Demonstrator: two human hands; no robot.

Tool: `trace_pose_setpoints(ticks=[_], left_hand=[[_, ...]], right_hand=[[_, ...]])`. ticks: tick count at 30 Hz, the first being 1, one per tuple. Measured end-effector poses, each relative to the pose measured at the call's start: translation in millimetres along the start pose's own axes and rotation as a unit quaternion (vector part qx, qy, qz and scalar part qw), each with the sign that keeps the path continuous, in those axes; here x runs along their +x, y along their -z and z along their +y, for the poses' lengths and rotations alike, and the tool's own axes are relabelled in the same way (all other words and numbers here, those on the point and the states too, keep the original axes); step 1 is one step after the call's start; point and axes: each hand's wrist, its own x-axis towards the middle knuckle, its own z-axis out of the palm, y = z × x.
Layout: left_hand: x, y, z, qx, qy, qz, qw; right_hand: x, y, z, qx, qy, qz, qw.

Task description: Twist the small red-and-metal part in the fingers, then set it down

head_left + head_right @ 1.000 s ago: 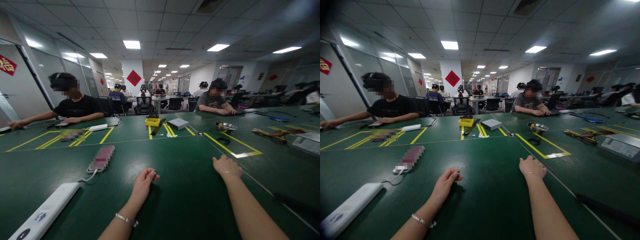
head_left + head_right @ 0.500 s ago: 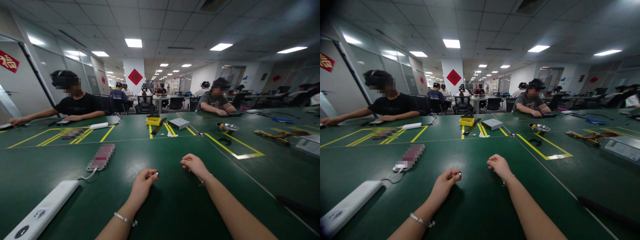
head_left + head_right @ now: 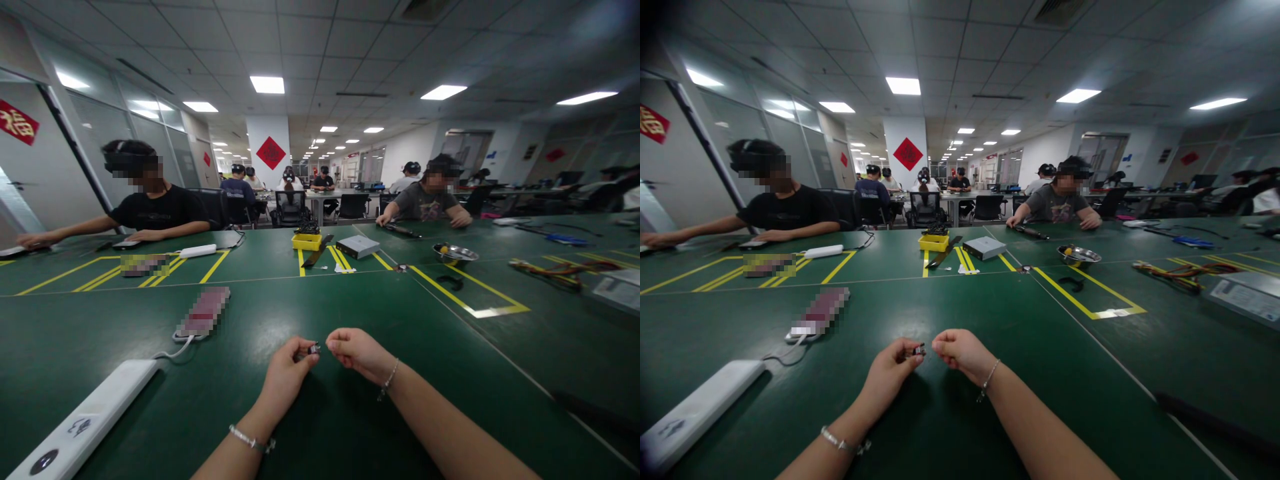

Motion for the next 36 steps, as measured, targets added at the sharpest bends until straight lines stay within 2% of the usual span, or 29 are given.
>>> trace_pose_setpoints(ticks=[6, 14, 20, 28, 36], left_hand=[[-3.1, 0.0, 2.9, 0.016, -0.02, -0.009, 1.0], [-3.2, 1.2, 2.4, 0.035, -0.02, 0.024, 0.999], [-3.1, -0.2, 0.0, 0.101, -0.045, 0.041, 0.993], [-6.9, -1.0, 6.0, 0.216, -0.131, 0.08, 0.964], [-7.7, -1.1, 0.5, 0.22, -0.201, 0.101, 0.949]], right_hand=[[-0.4, -3.5, -0.9, 0.037, 0.014, 0.029, 0.999], [1.6, -10.4, 0.2, 0.039, 0.045, 0.077, 0.995], [3.1, -22.8, 9.3, 0.081, 0.051, 0.109, 0.989], [1.2, -40.1, 15.9, 0.084, 0.054, 0.195, 0.976], [0.3, -49.0, 18.5, 0.108, 0.072, 0.21, 0.969]])
